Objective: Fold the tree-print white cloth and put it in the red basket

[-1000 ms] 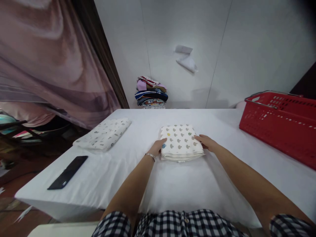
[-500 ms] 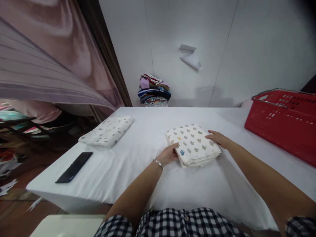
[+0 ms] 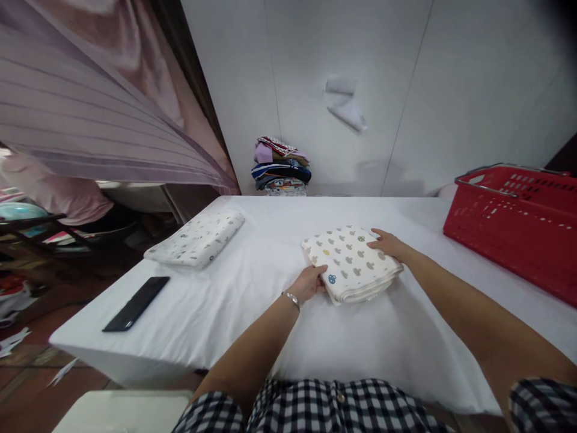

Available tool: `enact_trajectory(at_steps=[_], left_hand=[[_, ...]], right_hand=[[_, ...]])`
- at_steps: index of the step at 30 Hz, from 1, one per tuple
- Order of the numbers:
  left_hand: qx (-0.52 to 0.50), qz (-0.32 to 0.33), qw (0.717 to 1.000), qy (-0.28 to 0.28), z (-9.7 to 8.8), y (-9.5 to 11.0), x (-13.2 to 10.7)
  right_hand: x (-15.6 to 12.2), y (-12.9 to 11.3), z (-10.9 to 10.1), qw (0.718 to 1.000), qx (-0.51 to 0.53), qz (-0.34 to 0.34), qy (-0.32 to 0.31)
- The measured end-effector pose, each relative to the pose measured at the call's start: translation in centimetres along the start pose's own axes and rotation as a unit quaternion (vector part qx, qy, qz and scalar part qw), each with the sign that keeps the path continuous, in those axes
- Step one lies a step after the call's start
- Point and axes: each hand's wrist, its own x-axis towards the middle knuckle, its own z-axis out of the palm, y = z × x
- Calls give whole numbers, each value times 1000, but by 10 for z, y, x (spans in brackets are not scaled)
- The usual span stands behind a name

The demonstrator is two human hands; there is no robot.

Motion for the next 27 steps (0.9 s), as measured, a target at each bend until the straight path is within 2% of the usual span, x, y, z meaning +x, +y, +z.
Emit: enact_trajectory(at_steps=[3, 6, 9, 13, 17, 22, 24, 27], left_hand=[[3, 23, 1000, 14, 14, 0, -3], [8, 38, 999, 28, 31, 0, -4], [-8, 48, 998, 31, 46, -1, -5], [-36, 58, 997, 38, 58, -6, -5], [-45, 79, 995, 40, 66, -12, -1], [-49, 97, 992, 57, 70, -19, 2], [-40, 97, 992, 67, 70, -21, 1], [-19, 92, 992, 89, 69, -21, 0]], right_hand=[[-2, -18, -6, 995, -81, -66, 4], [-10, -38, -9, 974, -190, -126, 13], [-24, -55, -8, 940, -299, -162, 25], [-44, -68, -2, 882, -398, -243, 62], [-62, -73, 13, 827, -474, -295, 65], [-91, -72, 42, 762, -527, -373, 46], [-103, -68, 52, 749, -537, -386, 48], [-117, -64, 64, 747, -549, -368, 66]])
